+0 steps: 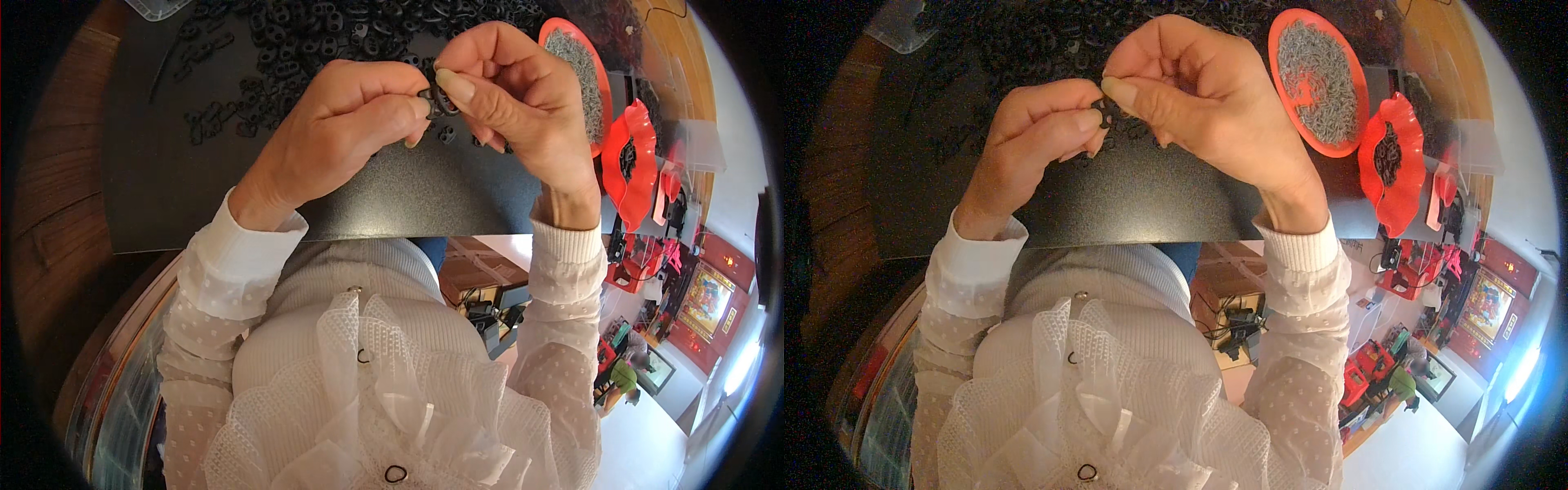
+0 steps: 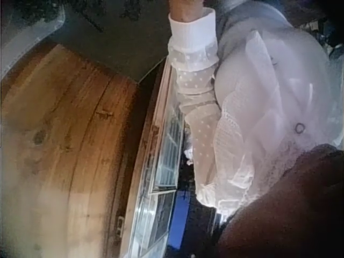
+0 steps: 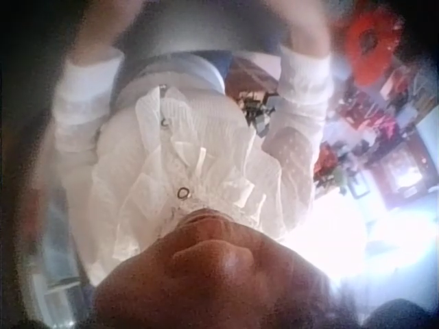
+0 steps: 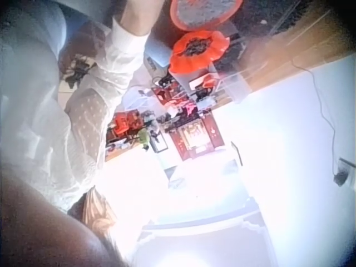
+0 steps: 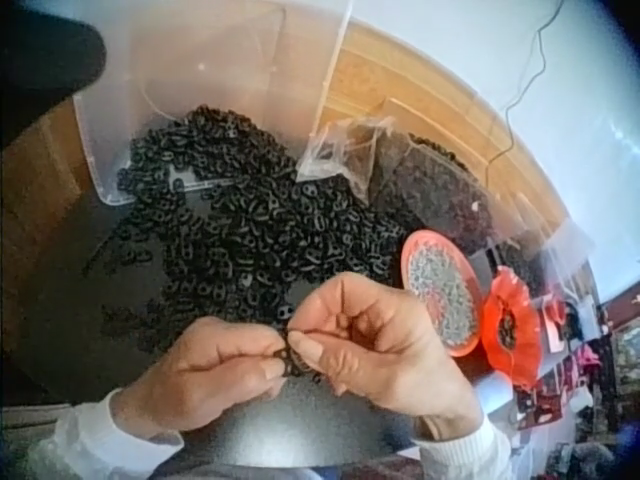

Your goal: The person assembles small black plastic components by hand at a table.

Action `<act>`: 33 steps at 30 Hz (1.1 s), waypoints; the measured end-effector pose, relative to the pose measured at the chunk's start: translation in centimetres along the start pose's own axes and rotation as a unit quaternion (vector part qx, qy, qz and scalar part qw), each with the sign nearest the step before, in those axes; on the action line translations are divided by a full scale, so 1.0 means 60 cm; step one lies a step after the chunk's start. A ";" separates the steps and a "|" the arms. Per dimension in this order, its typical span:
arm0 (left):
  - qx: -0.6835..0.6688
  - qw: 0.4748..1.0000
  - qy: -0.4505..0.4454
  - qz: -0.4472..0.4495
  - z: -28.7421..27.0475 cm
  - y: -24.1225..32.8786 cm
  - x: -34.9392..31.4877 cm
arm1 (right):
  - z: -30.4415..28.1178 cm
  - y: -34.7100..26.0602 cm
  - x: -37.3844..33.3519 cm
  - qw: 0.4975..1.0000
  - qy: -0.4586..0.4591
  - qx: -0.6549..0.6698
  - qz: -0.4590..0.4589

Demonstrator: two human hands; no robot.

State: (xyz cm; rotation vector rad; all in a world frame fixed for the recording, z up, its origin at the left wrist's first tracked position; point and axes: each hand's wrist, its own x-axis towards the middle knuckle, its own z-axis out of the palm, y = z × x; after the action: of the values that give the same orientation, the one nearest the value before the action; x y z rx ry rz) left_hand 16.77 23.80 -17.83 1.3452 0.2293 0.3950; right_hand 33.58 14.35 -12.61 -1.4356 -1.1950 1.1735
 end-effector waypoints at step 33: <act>-0.074 0.995 0.068 -0.025 0.012 -0.025 -0.019 | 0.028 0.019 -0.025 0.842 0.053 -0.443 -0.302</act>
State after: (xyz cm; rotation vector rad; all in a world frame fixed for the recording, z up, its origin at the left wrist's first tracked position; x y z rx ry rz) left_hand 16.24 22.42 -19.20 1.1663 0.3388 0.4536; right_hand 31.95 12.84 -13.77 -1.5152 -2.0508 0.0489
